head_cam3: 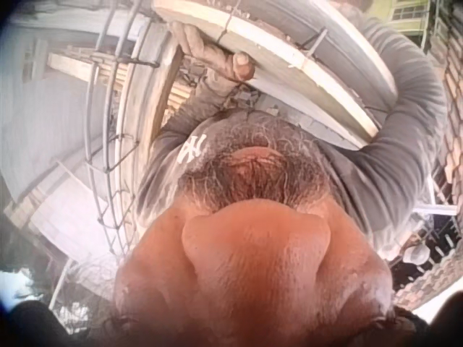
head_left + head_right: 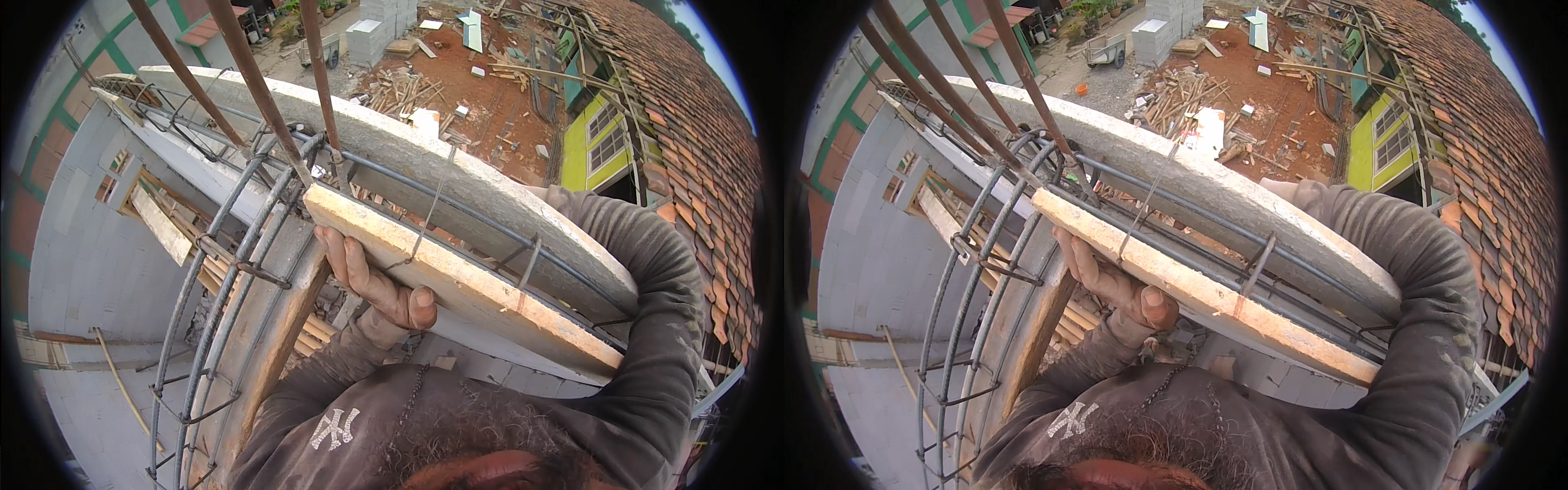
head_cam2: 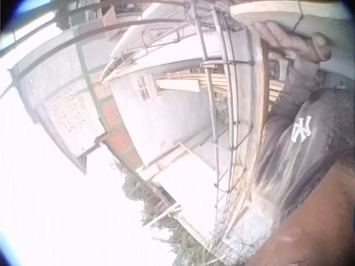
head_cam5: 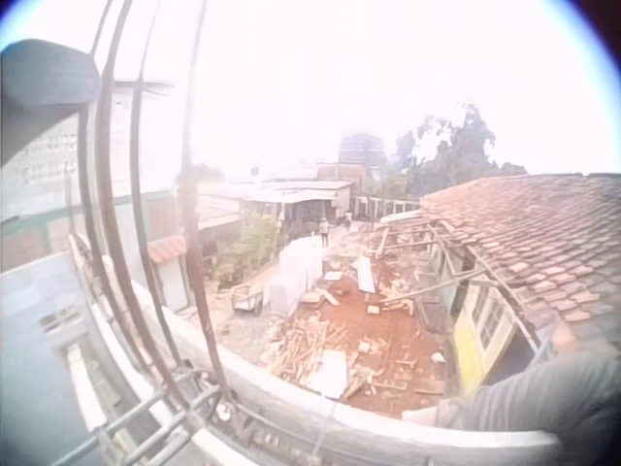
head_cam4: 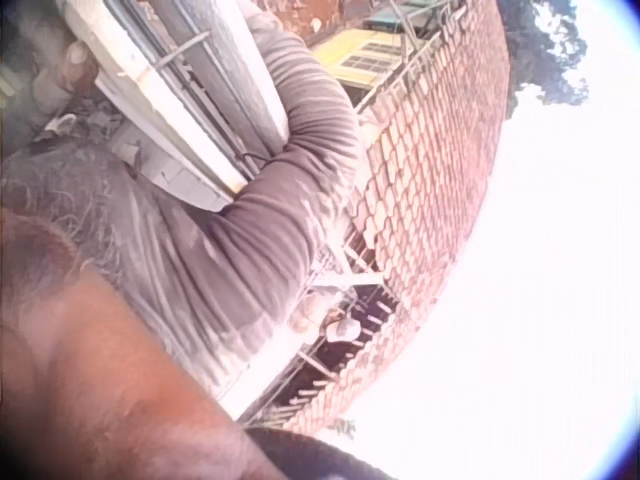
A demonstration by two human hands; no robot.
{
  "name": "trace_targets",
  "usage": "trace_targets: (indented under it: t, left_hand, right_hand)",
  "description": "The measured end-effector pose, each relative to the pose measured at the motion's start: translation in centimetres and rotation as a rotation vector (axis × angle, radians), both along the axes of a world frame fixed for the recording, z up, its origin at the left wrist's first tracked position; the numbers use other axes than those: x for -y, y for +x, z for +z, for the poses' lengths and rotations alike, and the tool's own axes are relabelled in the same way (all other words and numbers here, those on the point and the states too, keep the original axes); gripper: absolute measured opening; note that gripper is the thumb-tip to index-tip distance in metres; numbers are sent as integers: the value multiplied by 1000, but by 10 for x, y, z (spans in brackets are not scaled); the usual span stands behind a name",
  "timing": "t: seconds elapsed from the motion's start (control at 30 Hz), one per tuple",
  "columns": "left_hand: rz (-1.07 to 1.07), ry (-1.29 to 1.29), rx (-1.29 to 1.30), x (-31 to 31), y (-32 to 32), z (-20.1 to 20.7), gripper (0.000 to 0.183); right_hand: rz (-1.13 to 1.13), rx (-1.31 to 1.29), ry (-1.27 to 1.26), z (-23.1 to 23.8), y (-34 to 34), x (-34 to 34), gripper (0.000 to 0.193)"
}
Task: The person secures a wooden form to a structural rebar cage and wall using wire and pliers.
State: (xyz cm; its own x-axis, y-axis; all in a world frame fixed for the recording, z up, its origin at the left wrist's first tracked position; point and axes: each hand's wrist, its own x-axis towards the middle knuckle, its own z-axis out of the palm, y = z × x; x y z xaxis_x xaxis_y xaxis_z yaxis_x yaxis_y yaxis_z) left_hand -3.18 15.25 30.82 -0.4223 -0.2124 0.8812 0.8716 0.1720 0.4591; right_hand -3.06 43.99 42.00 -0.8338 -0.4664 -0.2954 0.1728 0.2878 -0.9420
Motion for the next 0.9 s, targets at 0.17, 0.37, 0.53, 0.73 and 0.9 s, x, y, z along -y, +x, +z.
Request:
trace_targets:
  t: [0.17,0.37,0.53,0.73,0.9]
  left_hand:
    - [-8,-61,21,8,2,4,96]
    - [-12,-3,57,1,-1,2,95]
    - [-23,17,37,-8,-7,13,94]
    - [56,-102,102,17,-1,8,90]
    - [25,-182,124,27,0,-1,87]
  right_hand:
    - [98,-48,-55,-29,-40,14,35]
    - [97,-152,-79,-75,-86,42,35]
    - [-141,24,-121,-87,-66,61,36]
    - [-118,-53,-146,-91,-58,86,38]
    - [-104,105,-125,-81,-59,80,47]
